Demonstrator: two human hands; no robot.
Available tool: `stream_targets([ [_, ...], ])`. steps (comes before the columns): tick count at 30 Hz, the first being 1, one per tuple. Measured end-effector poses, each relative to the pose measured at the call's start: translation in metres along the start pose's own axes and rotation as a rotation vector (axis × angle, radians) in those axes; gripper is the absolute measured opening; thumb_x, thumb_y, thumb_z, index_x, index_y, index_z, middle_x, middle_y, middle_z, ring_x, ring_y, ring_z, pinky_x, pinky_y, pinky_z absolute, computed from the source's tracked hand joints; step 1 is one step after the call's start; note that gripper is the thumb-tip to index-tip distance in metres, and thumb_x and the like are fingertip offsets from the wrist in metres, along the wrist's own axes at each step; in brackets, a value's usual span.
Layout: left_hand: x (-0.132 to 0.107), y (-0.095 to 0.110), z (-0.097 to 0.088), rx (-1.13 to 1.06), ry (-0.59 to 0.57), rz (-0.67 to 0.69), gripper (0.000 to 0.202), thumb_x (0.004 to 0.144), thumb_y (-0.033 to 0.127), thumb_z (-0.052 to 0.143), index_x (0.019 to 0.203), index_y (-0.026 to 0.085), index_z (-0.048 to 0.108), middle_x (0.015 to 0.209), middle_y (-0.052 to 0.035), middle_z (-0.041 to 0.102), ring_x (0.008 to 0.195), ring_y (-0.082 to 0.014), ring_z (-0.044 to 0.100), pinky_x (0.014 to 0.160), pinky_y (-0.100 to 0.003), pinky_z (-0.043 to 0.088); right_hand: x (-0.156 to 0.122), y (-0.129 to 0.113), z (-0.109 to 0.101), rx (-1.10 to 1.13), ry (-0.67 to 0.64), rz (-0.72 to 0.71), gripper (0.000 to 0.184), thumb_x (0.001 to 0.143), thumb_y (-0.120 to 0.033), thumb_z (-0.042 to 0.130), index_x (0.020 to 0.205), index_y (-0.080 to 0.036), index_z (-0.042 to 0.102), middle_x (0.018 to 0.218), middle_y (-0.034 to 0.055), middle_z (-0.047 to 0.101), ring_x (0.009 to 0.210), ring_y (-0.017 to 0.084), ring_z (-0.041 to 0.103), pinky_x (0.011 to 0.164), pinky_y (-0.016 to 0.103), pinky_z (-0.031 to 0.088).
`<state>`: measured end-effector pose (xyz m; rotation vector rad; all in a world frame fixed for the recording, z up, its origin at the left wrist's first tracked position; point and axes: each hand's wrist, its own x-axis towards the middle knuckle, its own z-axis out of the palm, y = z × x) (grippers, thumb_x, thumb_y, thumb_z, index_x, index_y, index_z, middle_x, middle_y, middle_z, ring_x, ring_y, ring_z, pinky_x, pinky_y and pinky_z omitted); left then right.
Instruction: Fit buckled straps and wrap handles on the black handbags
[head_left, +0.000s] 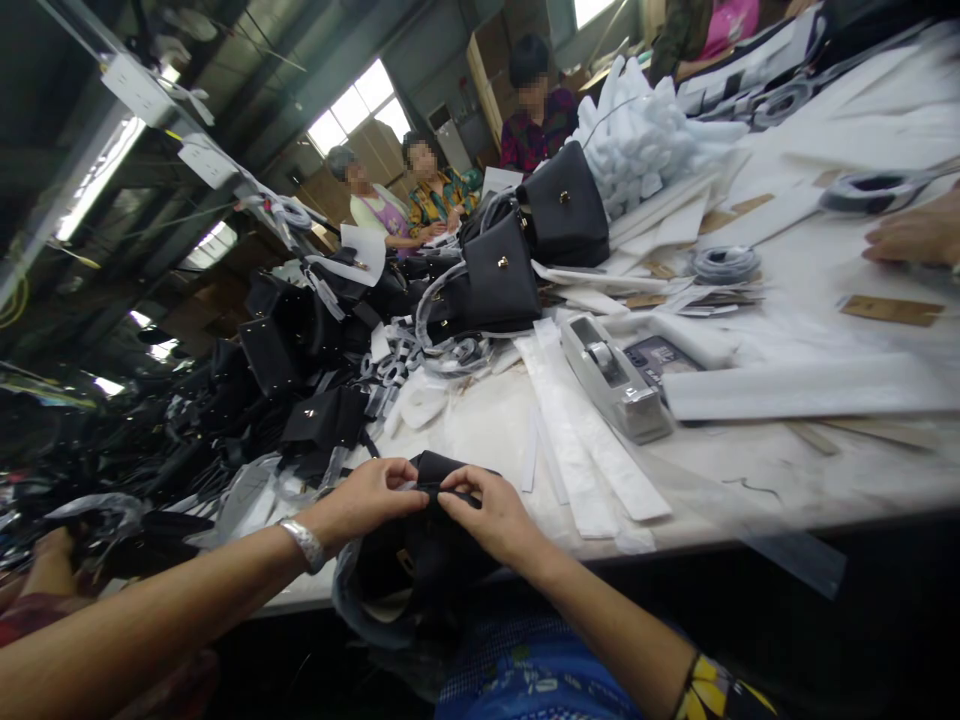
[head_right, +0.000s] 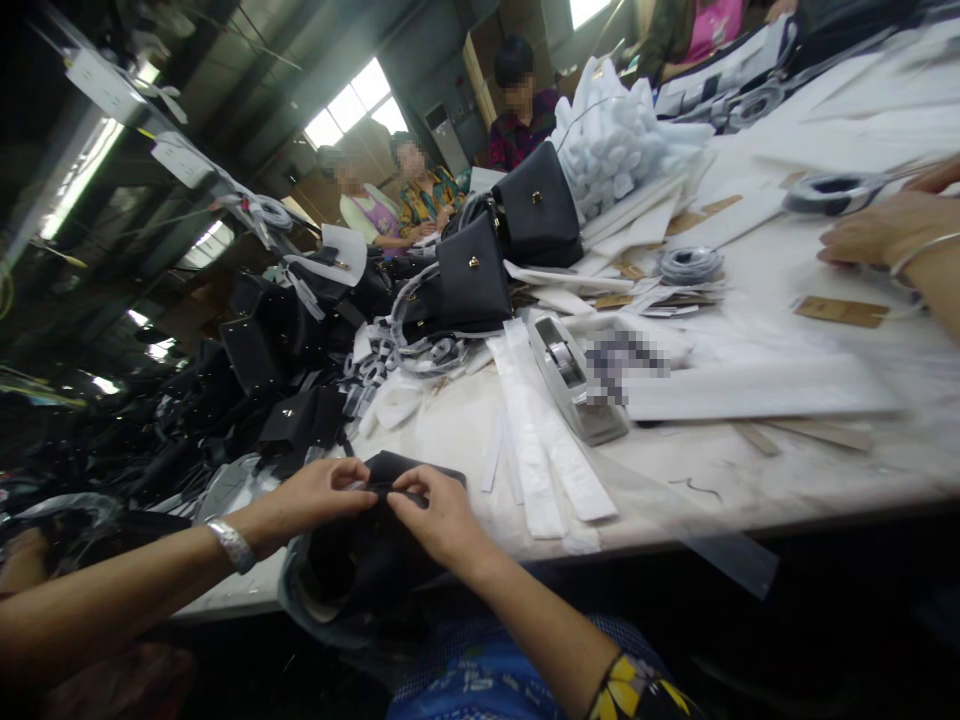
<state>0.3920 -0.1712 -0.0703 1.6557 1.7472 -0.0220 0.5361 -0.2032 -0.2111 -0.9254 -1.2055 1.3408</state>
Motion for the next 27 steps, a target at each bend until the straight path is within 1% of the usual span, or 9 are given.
stream_targets([
  [3,0.001,0.000,0.001,0.062,0.036,0.085,0.024,0.066,0.035,0.068,0.080,0.017,0.059,0.074,0.0001,0.063,0.082,-0.0227,0.063,0.073,-0.029,0.045,0.000,0.001,0.000,-0.007,0.007,-0.003,0.015,0.083,-0.029,0.067,0.095,-0.020,0.068,0.081,0.0003,0.067,0.079,0.016,0.063,0.075,0.026,0.047],
  [5,0.003,-0.002,0.003,0.115,0.071,0.127,0.023,0.066,0.035,0.066,0.079,0.017,0.060,0.076,-0.0013,0.065,0.085,-0.0246,0.064,0.077,-0.031,0.046,-0.001,0.001,0.000,-0.015,0.012,-0.012,0.016,0.083,-0.029,0.066,0.096,-0.020,0.068,0.082,0.0002,0.067,0.080,0.016,0.063,0.076,0.026,0.047],
  [9,0.003,-0.008,0.009,0.151,0.118,0.155,0.020,0.067,0.033,0.062,0.078,0.017,0.059,0.076,-0.0018,0.064,0.079,-0.0232,0.062,0.073,-0.031,0.046,0.000,0.000,0.001,-0.052,0.015,-0.015,0.013,0.082,-0.025,0.065,0.094,-0.019,0.067,0.081,-0.0003,0.066,0.077,0.016,0.061,0.074,0.027,0.046],
  [15,0.004,-0.015,0.022,0.074,0.202,0.180,0.016,0.064,0.028,0.061,0.075,0.019,0.054,0.070,0.0015,0.059,0.070,-0.0192,0.057,0.063,-0.027,0.041,-0.001,0.007,0.009,-0.109,0.037,-0.078,0.012,0.083,-0.021,0.063,0.096,-0.021,0.064,0.084,-0.0015,0.065,0.080,0.015,0.060,0.077,0.027,0.045],
  [19,0.004,-0.019,0.026,0.166,0.254,0.250,0.011,0.065,0.024,0.061,0.073,0.019,0.055,0.070,0.0014,0.058,0.071,-0.0189,0.056,0.063,-0.027,0.041,-0.005,0.010,0.018,-0.148,0.086,-0.100,0.011,0.084,-0.019,0.061,0.095,-0.021,0.062,0.088,-0.0007,0.065,0.084,0.016,0.060,0.078,0.027,0.045],
  [22,0.005,-0.023,0.020,0.195,0.215,0.303,0.012,0.070,0.026,0.063,0.077,0.018,0.059,0.073,0.0002,0.062,0.072,-0.0200,0.059,0.065,-0.027,0.043,-0.008,0.007,0.017,-0.180,0.104,-0.100,0.011,0.085,-0.021,0.062,0.096,-0.022,0.062,0.088,-0.0008,0.065,0.084,0.017,0.060,0.078,0.027,0.045],
  [24,0.005,-0.024,0.011,0.213,0.171,0.330,0.017,0.073,0.032,0.066,0.081,0.017,0.064,0.075,-0.0015,0.066,0.073,-0.0213,0.061,0.067,-0.028,0.045,-0.008,0.002,0.011,-0.213,0.076,-0.108,0.010,0.087,-0.023,0.062,0.097,-0.022,0.062,0.089,-0.0010,0.067,0.085,0.017,0.062,0.077,0.028,0.046],
  [25,0.004,-0.025,0.005,0.205,0.132,0.334,0.022,0.075,0.036,0.068,0.086,0.017,0.067,0.079,-0.0029,0.069,0.076,-0.0225,0.063,0.069,-0.029,0.046,-0.008,-0.001,0.006,-0.241,0.050,-0.115,0.010,0.088,-0.025,0.062,0.098,-0.023,0.063,0.090,-0.0011,0.068,0.085,0.017,0.063,0.077,0.028,0.046],
  [27,0.000,-0.026,-0.008,0.126,0.047,0.328,0.036,0.077,0.043,0.069,0.102,0.018,0.070,0.094,-0.0058,0.073,0.086,-0.0252,0.067,0.074,-0.030,0.049,-0.008,-0.009,-0.004,-0.330,0.008,-0.141,0.009,0.090,-0.029,0.062,0.098,-0.024,0.064,0.092,-0.0006,0.069,0.087,0.018,0.064,0.079,0.030,0.047],
])
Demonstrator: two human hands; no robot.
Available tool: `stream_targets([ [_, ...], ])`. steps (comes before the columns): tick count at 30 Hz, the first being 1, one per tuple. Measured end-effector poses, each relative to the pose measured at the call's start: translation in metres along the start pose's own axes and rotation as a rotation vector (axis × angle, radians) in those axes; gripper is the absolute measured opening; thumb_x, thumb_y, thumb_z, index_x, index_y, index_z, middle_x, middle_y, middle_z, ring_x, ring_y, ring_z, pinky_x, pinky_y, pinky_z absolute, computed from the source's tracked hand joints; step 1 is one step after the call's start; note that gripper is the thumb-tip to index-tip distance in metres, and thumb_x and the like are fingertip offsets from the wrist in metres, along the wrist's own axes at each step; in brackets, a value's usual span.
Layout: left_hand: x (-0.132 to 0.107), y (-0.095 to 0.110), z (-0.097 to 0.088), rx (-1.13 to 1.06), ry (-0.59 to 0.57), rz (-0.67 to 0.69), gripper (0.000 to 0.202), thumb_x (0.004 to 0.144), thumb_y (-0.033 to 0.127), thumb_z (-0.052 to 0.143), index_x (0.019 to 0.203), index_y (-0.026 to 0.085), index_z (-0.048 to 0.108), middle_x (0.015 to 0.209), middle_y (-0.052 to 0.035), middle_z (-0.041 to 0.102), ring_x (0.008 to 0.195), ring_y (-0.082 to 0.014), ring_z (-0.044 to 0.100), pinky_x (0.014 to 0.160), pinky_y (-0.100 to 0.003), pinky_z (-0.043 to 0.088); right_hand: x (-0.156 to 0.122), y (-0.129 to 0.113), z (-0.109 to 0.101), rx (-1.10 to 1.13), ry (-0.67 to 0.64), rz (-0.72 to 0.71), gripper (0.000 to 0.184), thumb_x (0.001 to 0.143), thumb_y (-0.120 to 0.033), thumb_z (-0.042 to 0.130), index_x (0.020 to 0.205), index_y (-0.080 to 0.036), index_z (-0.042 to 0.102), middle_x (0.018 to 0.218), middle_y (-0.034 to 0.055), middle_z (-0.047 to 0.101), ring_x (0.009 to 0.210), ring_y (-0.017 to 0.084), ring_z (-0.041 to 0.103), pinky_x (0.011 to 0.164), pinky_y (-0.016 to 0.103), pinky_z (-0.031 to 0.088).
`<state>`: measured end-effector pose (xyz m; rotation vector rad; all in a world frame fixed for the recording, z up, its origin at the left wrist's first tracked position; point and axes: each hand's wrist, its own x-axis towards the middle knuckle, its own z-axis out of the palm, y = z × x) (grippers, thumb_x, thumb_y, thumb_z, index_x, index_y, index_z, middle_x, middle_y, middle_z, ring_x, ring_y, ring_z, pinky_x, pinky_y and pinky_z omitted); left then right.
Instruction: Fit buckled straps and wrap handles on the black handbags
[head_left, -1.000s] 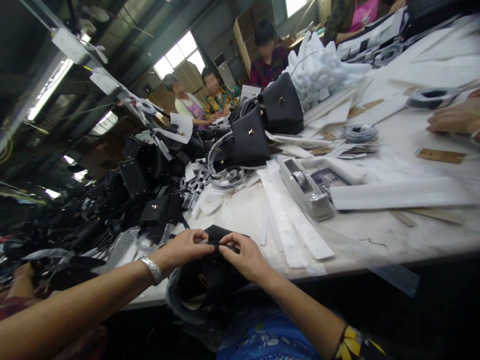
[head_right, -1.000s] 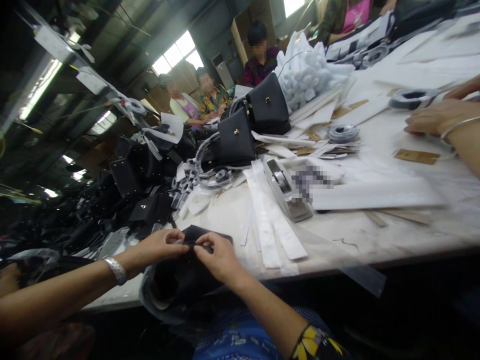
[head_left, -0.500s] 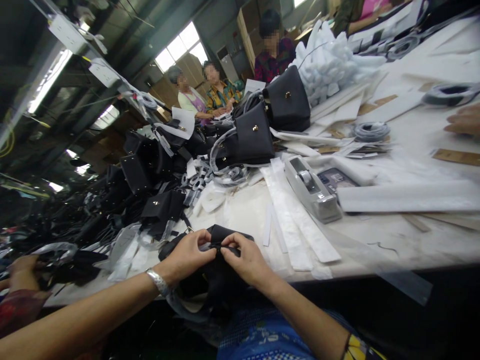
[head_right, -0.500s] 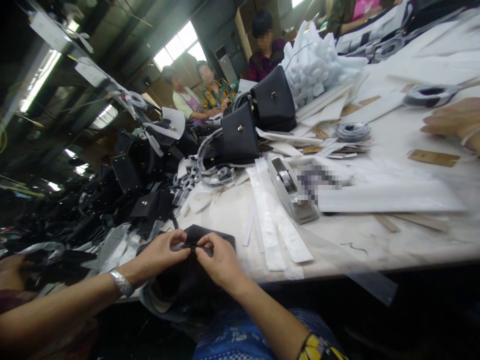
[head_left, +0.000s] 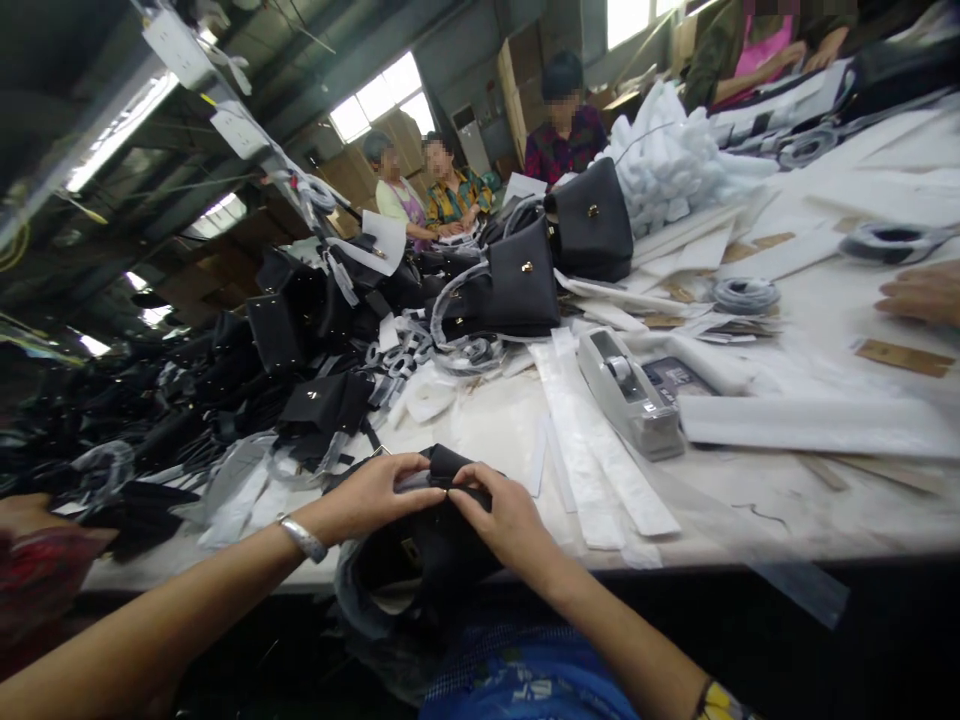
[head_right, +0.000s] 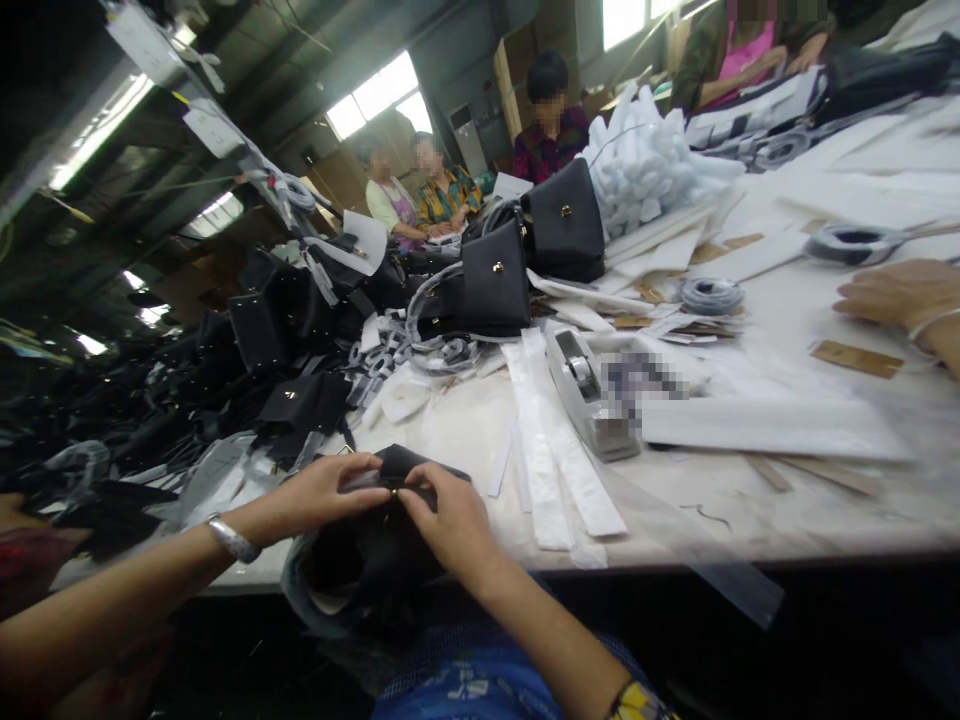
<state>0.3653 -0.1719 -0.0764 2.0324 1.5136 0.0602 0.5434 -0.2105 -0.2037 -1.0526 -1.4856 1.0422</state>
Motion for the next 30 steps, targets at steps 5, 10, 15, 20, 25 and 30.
stream_targets([
  [5,-0.023,-0.013,-0.022,-0.368,0.118,-0.061,0.054,0.086,0.061,0.056,0.121,0.021,0.067,0.111,-0.0104,0.073,0.100,-0.0267,0.068,0.083,-0.032,0.052,0.011,-0.031,-0.019,-0.271,0.061,-0.285,0.022,0.093,-0.029,0.060,0.113,-0.022,0.065,0.117,0.0077,0.068,0.111,0.024,0.059,0.099,0.038,0.044],
  [10,-0.077,-0.032,-0.013,-0.635,0.463,-0.081,0.049,0.082,0.065,0.059,0.085,0.017,0.071,0.068,-0.0032,0.068,0.062,-0.0162,0.065,0.063,-0.025,0.052,0.041,-0.075,0.001,-0.594,-0.337,-0.730,0.052,0.088,-0.040,0.067,0.134,-0.020,0.053,0.137,0.0123,0.058,0.130,0.030,0.046,0.112,0.050,0.033],
  [15,-0.141,-0.052,0.054,-1.205,0.160,-0.422,0.071,0.086,0.073,0.042,0.073,0.009,0.070,0.051,-0.0047,0.062,0.038,-0.0088,0.055,0.039,-0.015,0.040,0.063,-0.084,0.021,-0.921,-0.615,-0.855,0.028,0.093,-0.018,0.057,0.121,-0.018,0.062,0.098,0.0089,0.072,0.095,0.024,0.066,0.106,0.051,0.040],
  [20,-0.138,-0.075,0.135,-2.128,0.314,-0.476,0.053,0.095,0.052,0.048,0.103,0.002,0.065,0.087,-0.0171,0.074,0.065,-0.0174,0.072,0.054,-0.022,0.058,0.056,-0.065,0.011,-0.773,-0.445,-0.980,0.040,0.097,-0.008,0.041,0.134,-0.019,0.052,0.104,0.0078,0.070,0.095,0.018,0.066,0.106,0.044,0.044],
  [25,-0.124,-0.093,0.145,-2.406,0.935,-0.405,0.020,0.100,0.023,0.049,0.092,0.010,0.063,0.077,-0.0072,0.073,0.066,-0.0141,0.072,0.064,-0.023,0.062,0.040,-0.059,-0.009,-0.619,-0.426,-1.006,0.046,0.097,-0.008,0.042,0.138,-0.027,0.050,0.106,0.0051,0.070,0.097,0.016,0.067,0.108,0.045,0.044],
  [30,-0.153,-0.091,0.084,-1.991,1.347,-0.141,0.011,0.085,0.012,0.070,0.091,0.021,0.066,0.084,0.0056,0.070,0.065,-0.0054,0.064,0.057,-0.011,0.054,0.034,-0.119,-0.011,-0.615,-0.492,-0.781,0.053,0.092,-0.029,0.058,0.144,-0.030,0.046,0.140,0.0094,0.056,0.129,0.028,0.053,0.115,0.052,0.034],
])
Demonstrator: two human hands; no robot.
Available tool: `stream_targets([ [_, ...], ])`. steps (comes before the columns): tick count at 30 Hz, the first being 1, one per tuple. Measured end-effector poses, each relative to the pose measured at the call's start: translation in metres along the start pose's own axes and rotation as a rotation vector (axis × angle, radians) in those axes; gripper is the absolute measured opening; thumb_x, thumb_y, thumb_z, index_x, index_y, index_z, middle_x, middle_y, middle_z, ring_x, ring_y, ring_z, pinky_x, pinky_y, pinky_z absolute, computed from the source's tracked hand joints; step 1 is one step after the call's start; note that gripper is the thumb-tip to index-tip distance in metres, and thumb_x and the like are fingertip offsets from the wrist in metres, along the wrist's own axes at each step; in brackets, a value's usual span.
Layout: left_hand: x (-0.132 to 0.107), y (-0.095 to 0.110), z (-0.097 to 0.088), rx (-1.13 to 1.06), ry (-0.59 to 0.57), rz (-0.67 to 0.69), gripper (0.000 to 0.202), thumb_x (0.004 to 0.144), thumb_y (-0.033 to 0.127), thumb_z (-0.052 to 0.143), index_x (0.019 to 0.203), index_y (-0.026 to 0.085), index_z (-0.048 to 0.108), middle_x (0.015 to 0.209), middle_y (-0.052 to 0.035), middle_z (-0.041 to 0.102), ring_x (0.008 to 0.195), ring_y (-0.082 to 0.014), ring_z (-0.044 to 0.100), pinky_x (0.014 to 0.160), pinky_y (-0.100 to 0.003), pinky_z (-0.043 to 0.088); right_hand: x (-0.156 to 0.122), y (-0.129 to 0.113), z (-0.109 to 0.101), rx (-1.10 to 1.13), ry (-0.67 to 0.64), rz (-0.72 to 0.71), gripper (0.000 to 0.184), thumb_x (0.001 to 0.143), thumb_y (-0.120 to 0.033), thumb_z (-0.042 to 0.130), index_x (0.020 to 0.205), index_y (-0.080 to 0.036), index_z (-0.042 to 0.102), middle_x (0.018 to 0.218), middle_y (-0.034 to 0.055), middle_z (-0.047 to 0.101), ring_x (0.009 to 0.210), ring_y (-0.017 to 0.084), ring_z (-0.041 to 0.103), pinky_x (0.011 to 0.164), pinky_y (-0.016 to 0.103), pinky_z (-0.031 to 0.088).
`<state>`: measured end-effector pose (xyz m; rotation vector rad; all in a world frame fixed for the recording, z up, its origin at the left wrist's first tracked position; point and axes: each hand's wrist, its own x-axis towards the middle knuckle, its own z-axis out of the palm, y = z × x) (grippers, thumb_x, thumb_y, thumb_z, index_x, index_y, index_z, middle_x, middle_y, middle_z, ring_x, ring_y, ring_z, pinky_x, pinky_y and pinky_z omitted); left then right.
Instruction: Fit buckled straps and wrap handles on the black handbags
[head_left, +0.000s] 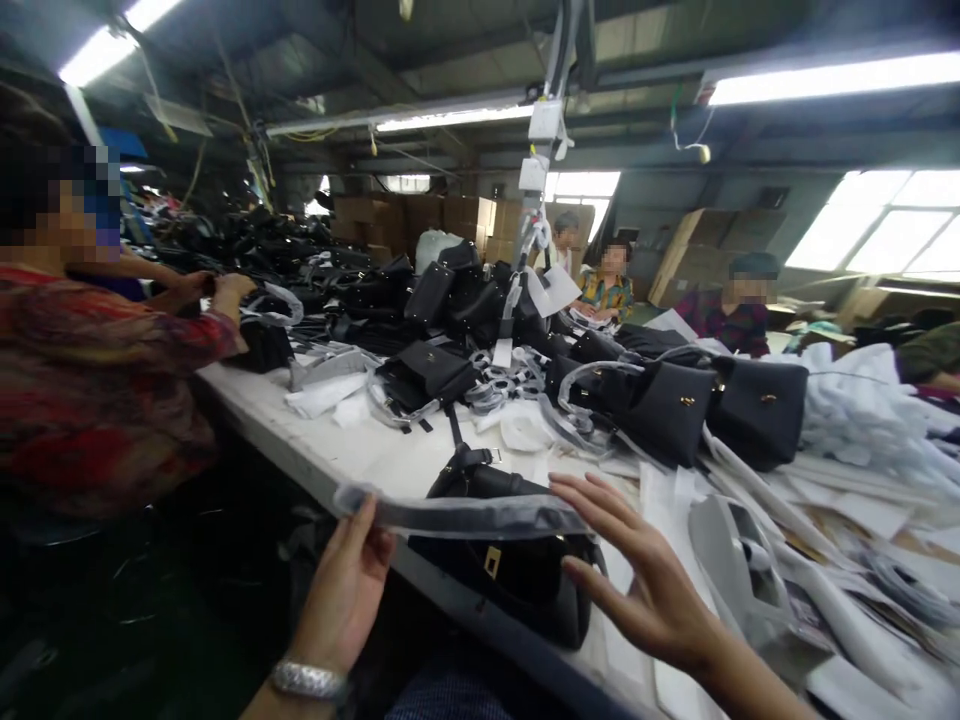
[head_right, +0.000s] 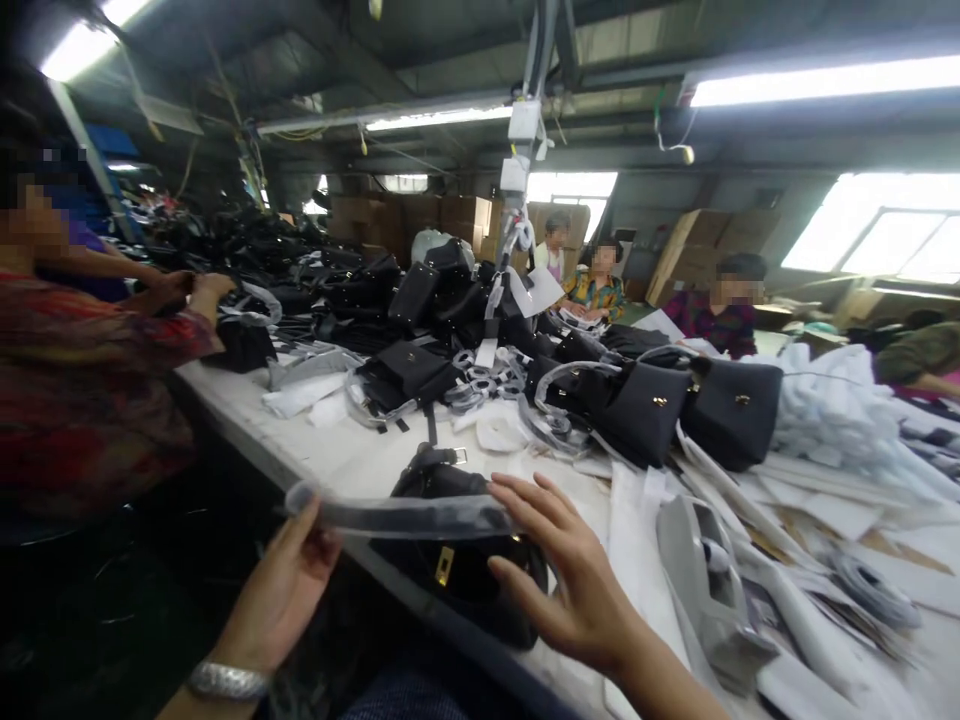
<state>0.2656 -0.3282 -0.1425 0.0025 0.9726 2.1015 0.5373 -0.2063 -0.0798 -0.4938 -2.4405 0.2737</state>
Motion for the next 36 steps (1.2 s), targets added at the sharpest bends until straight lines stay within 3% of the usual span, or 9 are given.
stream_targets([
  [4,-0.012,0.034,0.054,0.330,-0.345,0.274,0.021,0.080,0.033,0.077,0.093,0.019,0.068,0.083,0.0032,0.066,0.068,-0.0085,0.059,0.057,-0.015,0.050,0.079,-0.039,-0.024,0.134,0.069,0.143,0.046,0.097,-0.045,0.047,0.140,-0.028,0.052,0.140,0.0090,0.057,0.130,0.031,0.052,0.108,0.050,0.042],
  [7,-0.018,0.027,0.094,0.483,-0.578,0.349,0.026,0.083,0.042,0.071,0.086,0.017,0.066,0.069,0.0025,0.061,0.058,-0.0104,0.055,0.053,-0.021,0.047,0.145,-0.063,-0.027,0.337,-0.075,0.132,0.048,0.097,-0.055,0.043,0.130,-0.024,0.061,0.130,0.0088,0.065,0.118,0.029,0.061,0.102,0.046,0.047],
  [11,-0.014,0.012,0.122,0.572,-0.776,0.343,0.036,0.080,0.053,0.070,0.080,0.017,0.065,0.063,0.0009,0.061,0.051,-0.0130,0.057,0.052,-0.025,0.047,0.195,-0.075,-0.022,0.711,-0.223,0.150,0.042,0.093,-0.056,0.051,0.109,-0.020,0.064,0.087,0.0040,0.074,0.076,0.017,0.069,0.068,0.028,0.056],
  [14,-0.005,0.024,0.124,0.630,-0.929,0.310,0.049,0.077,0.061,0.069,0.098,0.017,0.070,0.092,-0.0095,0.073,0.077,-0.0224,0.069,0.064,-0.030,0.055,0.196,-0.068,-0.019,0.726,-0.140,0.194,0.036,0.091,-0.051,0.056,0.078,-0.018,0.059,0.058,-0.0039,0.060,0.049,0.009,0.056,0.048,0.018,0.045],
  [17,0.006,0.055,0.130,0.379,-0.844,0.320,0.062,0.084,0.065,0.058,0.127,0.020,0.060,0.131,-0.0140,0.063,0.115,-0.0272,0.063,0.090,-0.036,0.054,0.181,-0.059,-0.020,0.590,-0.110,0.221,0.035,0.092,-0.047,0.054,0.071,-0.019,0.055,0.058,-0.0041,0.057,0.044,0.008,0.051,0.040,0.017,0.041],
  [23,0.028,0.101,0.166,0.046,-0.692,0.316,0.015,0.094,0.024,0.060,0.096,0.013,0.069,0.096,-0.0079,0.077,0.093,-0.0180,0.073,0.090,-0.032,0.056,0.131,-0.036,-0.040,0.559,-0.293,0.306,0.030,0.091,-0.046,0.055,0.078,-0.019,0.058,0.064,-0.0033,0.060,0.047,0.009,0.053,0.042,0.018,0.044],
  [27,0.034,0.107,0.181,-0.013,-0.683,0.458,0.014,0.093,0.024,0.060,0.092,0.014,0.070,0.093,-0.0052,0.077,0.089,-0.0158,0.074,0.086,-0.028,0.057,0.104,-0.011,-0.075,0.449,-0.535,0.385,0.033,0.090,-0.047,0.059,0.083,-0.016,0.069,0.070,0.0011,0.068,0.059,0.014,0.063,0.054,0.023,0.050],
  [31,0.010,0.101,0.212,-0.005,-0.825,0.546,0.015,0.093,0.029,0.062,0.095,0.016,0.070,0.099,-0.0048,0.076,0.099,-0.0188,0.072,0.094,-0.032,0.054,0.125,-0.024,-0.100,0.281,-0.177,0.235,0.040,0.081,-0.049,0.072,0.112,-0.023,0.070,0.104,0.0035,0.073,0.097,0.022,0.068,0.080,0.030,0.055],
  [36,-0.007,0.088,0.246,0.136,-1.018,0.746,0.033,0.100,0.042,0.045,0.119,0.023,0.063,0.118,-0.0046,0.071,0.117,-0.0240,0.064,0.094,-0.034,0.051,0.173,-0.079,-0.111,0.591,0.044,0.145,0.033,0.093,-0.046,0.057,0.084,-0.016,0.068,0.065,-0.0033,0.062,0.053,0.007,0.056,0.050,0.016,0.045],
])
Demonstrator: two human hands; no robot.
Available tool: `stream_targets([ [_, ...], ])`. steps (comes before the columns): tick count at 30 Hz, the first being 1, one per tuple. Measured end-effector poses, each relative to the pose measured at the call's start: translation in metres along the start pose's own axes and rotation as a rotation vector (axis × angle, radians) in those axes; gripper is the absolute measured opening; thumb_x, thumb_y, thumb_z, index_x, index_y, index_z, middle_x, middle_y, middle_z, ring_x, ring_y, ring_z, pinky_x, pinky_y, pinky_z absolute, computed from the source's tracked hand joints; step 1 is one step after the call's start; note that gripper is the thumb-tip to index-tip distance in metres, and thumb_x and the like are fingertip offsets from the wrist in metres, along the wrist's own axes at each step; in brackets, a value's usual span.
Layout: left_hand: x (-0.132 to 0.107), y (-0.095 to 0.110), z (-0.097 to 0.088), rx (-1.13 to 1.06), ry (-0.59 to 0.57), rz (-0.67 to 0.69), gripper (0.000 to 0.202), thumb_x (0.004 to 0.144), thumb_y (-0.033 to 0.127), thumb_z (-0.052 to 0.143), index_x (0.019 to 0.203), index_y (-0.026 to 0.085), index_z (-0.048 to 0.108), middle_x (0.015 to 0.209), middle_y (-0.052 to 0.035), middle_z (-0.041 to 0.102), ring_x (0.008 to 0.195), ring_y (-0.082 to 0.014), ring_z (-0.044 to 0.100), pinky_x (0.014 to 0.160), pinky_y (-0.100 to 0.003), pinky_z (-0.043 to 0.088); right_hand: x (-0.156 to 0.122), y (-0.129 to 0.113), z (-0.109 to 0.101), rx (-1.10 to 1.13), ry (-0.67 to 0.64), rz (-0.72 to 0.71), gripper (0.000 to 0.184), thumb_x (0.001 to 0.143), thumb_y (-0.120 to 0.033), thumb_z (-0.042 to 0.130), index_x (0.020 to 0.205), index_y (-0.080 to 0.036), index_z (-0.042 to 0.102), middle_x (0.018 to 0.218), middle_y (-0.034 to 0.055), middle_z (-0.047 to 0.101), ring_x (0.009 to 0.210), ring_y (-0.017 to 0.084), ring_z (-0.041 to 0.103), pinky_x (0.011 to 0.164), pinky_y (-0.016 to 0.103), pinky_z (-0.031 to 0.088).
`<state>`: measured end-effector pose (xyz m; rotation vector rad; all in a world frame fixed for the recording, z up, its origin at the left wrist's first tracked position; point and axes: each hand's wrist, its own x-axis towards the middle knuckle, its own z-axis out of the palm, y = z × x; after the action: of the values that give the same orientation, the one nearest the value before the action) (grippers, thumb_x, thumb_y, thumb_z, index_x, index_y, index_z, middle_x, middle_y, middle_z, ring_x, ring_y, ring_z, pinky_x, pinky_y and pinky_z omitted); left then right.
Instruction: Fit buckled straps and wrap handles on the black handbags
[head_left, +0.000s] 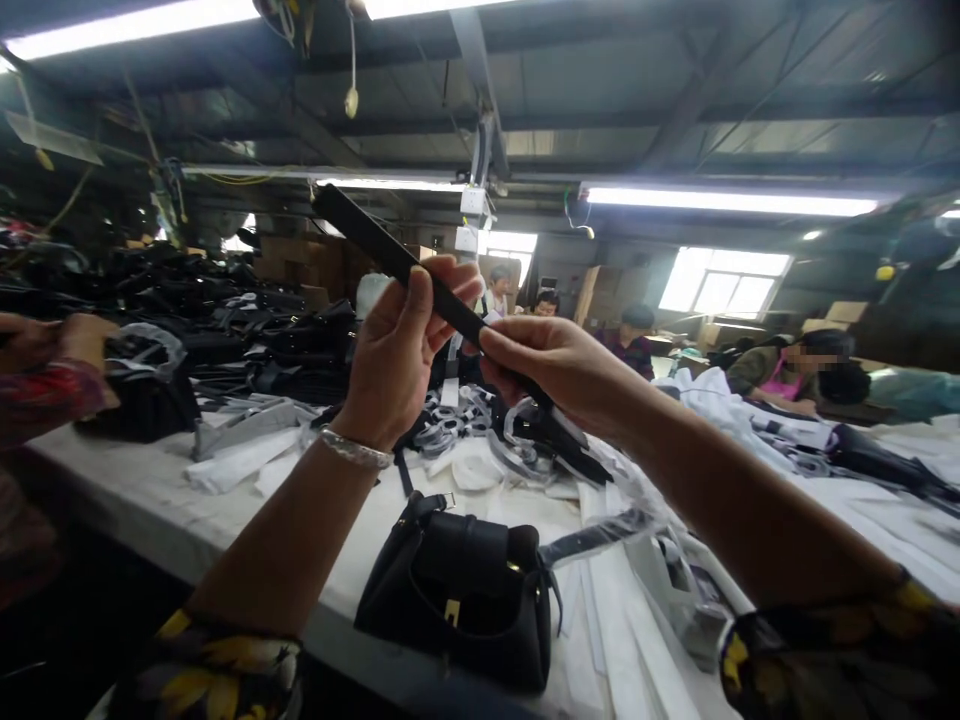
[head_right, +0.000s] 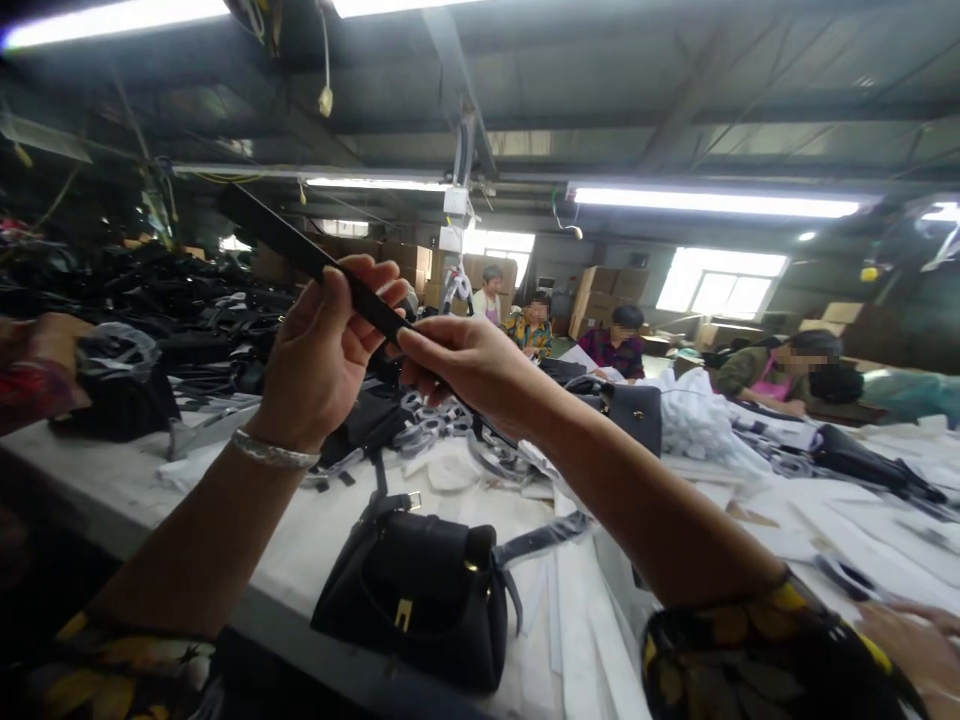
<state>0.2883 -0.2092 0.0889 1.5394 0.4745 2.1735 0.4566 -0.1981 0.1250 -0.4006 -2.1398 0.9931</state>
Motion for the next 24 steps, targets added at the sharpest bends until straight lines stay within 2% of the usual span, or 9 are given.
stream_targets([
  [3,-0.020,-0.037,-0.021,0.489,-0.272,-0.203,0.056,0.099,0.057,0.026,0.138,0.023,0.050,0.137,-0.0097,0.060,0.124,-0.0256,0.057,0.093,-0.034,0.049,-0.002,-0.005,0.003,0.060,0.179,-0.061,0.025,0.094,-0.038,0.058,0.082,-0.016,0.063,0.055,-0.0087,0.047,0.040,0.002,0.036,0.040,0.014,0.026],
  [4,-0.032,-0.054,-0.032,0.738,-0.444,-0.351,0.059,0.097,0.061,0.028,0.136,0.024,0.052,0.139,-0.0096,0.059,0.124,-0.0250,0.056,0.093,-0.033,0.047,-0.007,0.000,0.003,0.050,0.229,-0.080,0.024,0.095,-0.037,0.057,0.083,-0.017,0.062,0.053,-0.0094,0.045,0.040,0.002,0.034,0.040,0.015,0.025],
  [5,-0.046,-0.072,-0.044,0.829,-0.552,-0.461,0.056,0.088,0.063,0.050,0.121,0.021,0.065,0.129,-0.0131,0.066,0.118,-0.0299,0.060,0.092,-0.035,0.047,-0.012,0.007,0.003,0.023,0.257,-0.088,0.023,0.095,-0.037,0.056,0.084,-0.017,0.062,0.052,-0.0096,0.044,0.040,0.003,0.034,0.042,0.016,0.026],
  [7,-0.071,-0.105,-0.065,0.928,-0.685,-0.614,0.040,0.060,0.055,0.080,0.078,0.019,0.075,0.093,-0.0141,0.077,0.097,-0.0359,0.068,0.084,-0.038,0.048,-0.023,0.026,0.007,-0.082,0.261,-0.086,0.021,0.094,-0.036,0.058,0.086,-0.018,0.064,0.051,-0.0086,0.047,0.045,0.005,0.040,0.047,0.018,0.032],
  [9,-0.088,-0.130,-0.079,0.970,-0.772,-0.714,0.032,0.045,0.043,0.088,0.057,0.019,0.070,0.071,-0.0120,0.075,0.083,-0.0365,0.069,0.077,-0.039,0.049,-0.034,0.049,0.013,-0.213,0.229,-0.065,0.022,0.094,-0.035,0.058,0.083,-0.018,0.065,0.056,-0.0058,0.054,0.053,0.007,0.048,0.055,0.020,0.037],
  [13,-0.088,-0.144,-0.090,0.890,-0.897,-0.812,0.035,0.045,0.030,0.086,0.078,0.020,0.078,0.071,-0.0081,0.076,0.073,-0.0308,0.070,0.071,-0.035,0.050,-0.050,0.105,0.026,-0.239,0.227,0.098,0.030,0.096,-0.037,0.050,0.076,-0.018,0.064,0.058,-0.0037,0.057,0.051,0.009,0.049,0.054,0.021,0.039],
  [18,-0.082,-0.117,-0.096,0.697,-0.786,-0.743,0.056,0.078,0.038,0.068,0.130,0.019,0.062,0.123,-0.0122,0.070,0.111,-0.0269,0.065,0.089,-0.034,0.051,-0.071,0.169,0.031,0.097,0.293,0.319,0.028,0.092,-0.043,0.052,0.083,-0.017,0.058,0.074,0.0009,0.066,0.049,0.008,0.050,0.048,0.020,0.039],
  [21,-0.095,-0.100,-0.104,0.544,-0.534,-0.681,0.056,0.081,0.039,0.069,0.133,0.021,0.058,0.136,-0.0113,0.062,0.122,-0.0260,0.059,0.099,-0.035,0.048,-0.085,0.185,0.034,0.230,0.275,0.416,0.031,0.090,-0.047,0.057,0.082,-0.017,0.057,0.069,-0.0006,0.063,0.048,0.007,0.046,0.046,0.019,0.034],
  [24,-0.112,-0.092,-0.112,0.453,-0.298,-0.675,0.056,0.079,0.039,0.073,0.131,0.020,0.059,0.130,-0.0118,0.065,0.111,-0.0267,0.064,0.097,-0.039,0.050,-0.100,0.188,0.042,0.294,0.190,0.508,0.038,0.092,-0.052,0.055,0.078,-0.017,0.058,0.054,-0.0050,0.051,0.044,0.007,0.037,0.042,0.019,0.024],
])
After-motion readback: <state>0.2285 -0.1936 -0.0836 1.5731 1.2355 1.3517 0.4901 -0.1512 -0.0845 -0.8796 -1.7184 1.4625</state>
